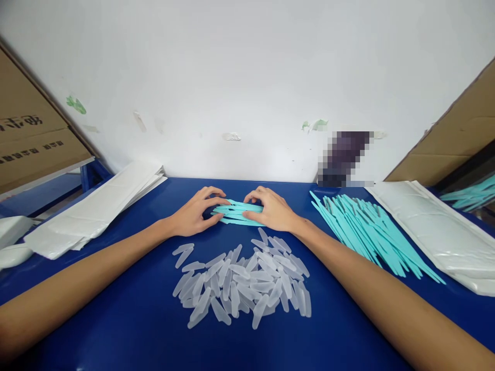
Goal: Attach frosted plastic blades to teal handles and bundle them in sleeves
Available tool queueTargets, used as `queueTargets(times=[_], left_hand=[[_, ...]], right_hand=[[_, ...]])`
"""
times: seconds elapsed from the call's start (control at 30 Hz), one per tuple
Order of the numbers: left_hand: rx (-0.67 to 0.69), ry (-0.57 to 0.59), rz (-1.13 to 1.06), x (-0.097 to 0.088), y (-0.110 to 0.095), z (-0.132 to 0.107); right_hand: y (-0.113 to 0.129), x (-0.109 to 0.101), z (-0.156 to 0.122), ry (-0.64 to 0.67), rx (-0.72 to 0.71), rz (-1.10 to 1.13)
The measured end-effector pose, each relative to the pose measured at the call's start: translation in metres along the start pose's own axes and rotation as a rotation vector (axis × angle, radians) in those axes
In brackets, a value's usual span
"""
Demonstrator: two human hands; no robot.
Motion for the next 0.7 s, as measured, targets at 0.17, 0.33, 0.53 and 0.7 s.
queueTargets(times=[0.17,0.33,0.53,0.7], left_hand=[[0.079,0.051,0.015,-0.0017,-0.0040,-0.0004],[0.180,0.110,0.063,-0.0014,-0.0077,-0.0007],[0.172,0.121,0.030,0.0004,-0.0053,0.0009],[0.165,0.141,-0.052,-0.0003,-0.0043,0.0007]], right_hand=[[-0.0011,0.0013,0.0010,-0.003,0.013,0.016],[-0.0037,0.0035,0.0026,0.003,0.059,0.026],[-0.0012,0.0028,0.0025,0.027,0.094,0.042],[0.0000,0.0022,0.0032,0.021,0.122,0.046]])
Point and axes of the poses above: each hand's wrist, its own z-axis towards the middle knuckle, its own x-axis out of the palm, y = z × x, the point moved 2 cm from there along z, towards the middle knuckle, and after that the axes turned 10 degrees about x, right-handed, at the moved point
